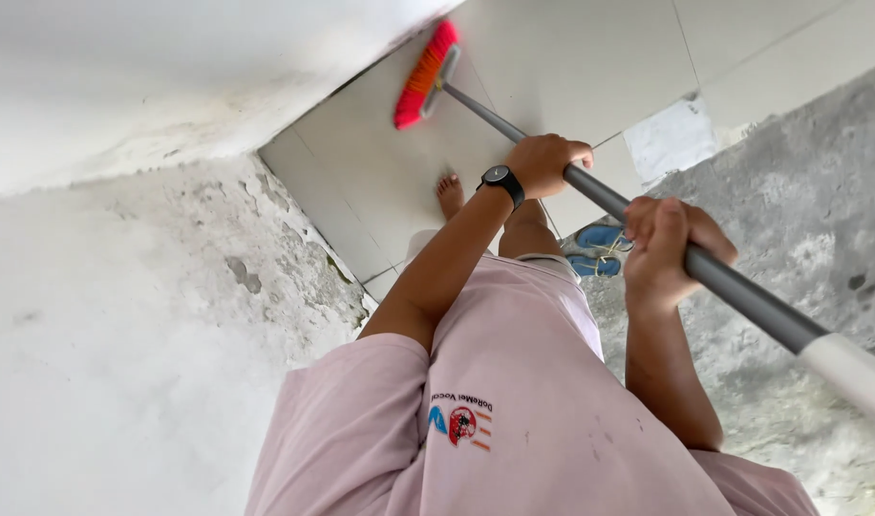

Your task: Sweeping the tiled floor using a broom, moving around an entryway area with furniture.

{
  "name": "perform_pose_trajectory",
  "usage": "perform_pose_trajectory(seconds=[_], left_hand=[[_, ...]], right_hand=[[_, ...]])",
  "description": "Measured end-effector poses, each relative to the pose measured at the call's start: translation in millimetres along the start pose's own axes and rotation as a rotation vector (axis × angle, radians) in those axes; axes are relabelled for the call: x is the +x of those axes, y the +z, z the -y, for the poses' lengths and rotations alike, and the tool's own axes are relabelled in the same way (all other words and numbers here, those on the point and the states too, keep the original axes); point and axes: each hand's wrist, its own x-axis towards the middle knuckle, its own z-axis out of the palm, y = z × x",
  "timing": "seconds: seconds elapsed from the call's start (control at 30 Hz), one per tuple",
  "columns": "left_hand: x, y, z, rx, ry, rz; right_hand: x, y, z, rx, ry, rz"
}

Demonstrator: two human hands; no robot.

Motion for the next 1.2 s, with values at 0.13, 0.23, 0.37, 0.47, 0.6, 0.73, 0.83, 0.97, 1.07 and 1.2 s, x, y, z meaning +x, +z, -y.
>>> perform_pose_trajectory(seconds=[0.13, 0.23, 0.37, 0.47, 0.6, 0.73, 0.83, 0.97, 1.07, 1.2], left_hand=[[-9, -6, -16, -0.049, 0.155, -0.030], [-10, -31, -37, 0.002, 0.054, 0.189], [-9, -19, 3, 0.023, 0.007, 0.205], [-8, 0, 26, 0.023, -0.016, 0.170], [-16, -12, 3, 0.045, 0.080, 0.226], [-11, -35, -12, 0.009, 0.162, 0.228], [-9, -32, 2, 0.026, 0.157, 0.187], [-3, -12, 26, 0.034, 0.055, 0.227], [2, -1, 17, 0.012, 0.057, 0.225], [0, -21, -24, 0.012, 0.168, 0.207]], right_hand=[[-10, -6, 26, -0.081, -0.029, -0.010], [-18, -13, 36, -0.028, -0.061, -0.049], [-33, 9, -12, -0.039, -0.116, -0.071], [-40, 20, -7, -0.052, -0.059, -0.048], [-33, 22, 31, -0.151, -0.020, -0.014], [-25, 20, 42, -0.115, -0.080, 0.016], [-34, 28, 21, -0.051, -0.153, -0.065], [-45, 34, -6, -0.091, -0.031, -0.112], [-40, 18, 11, -0.159, -0.007, -0.107], [-27, 7, 48, -0.167, -0.048, -0.061]])
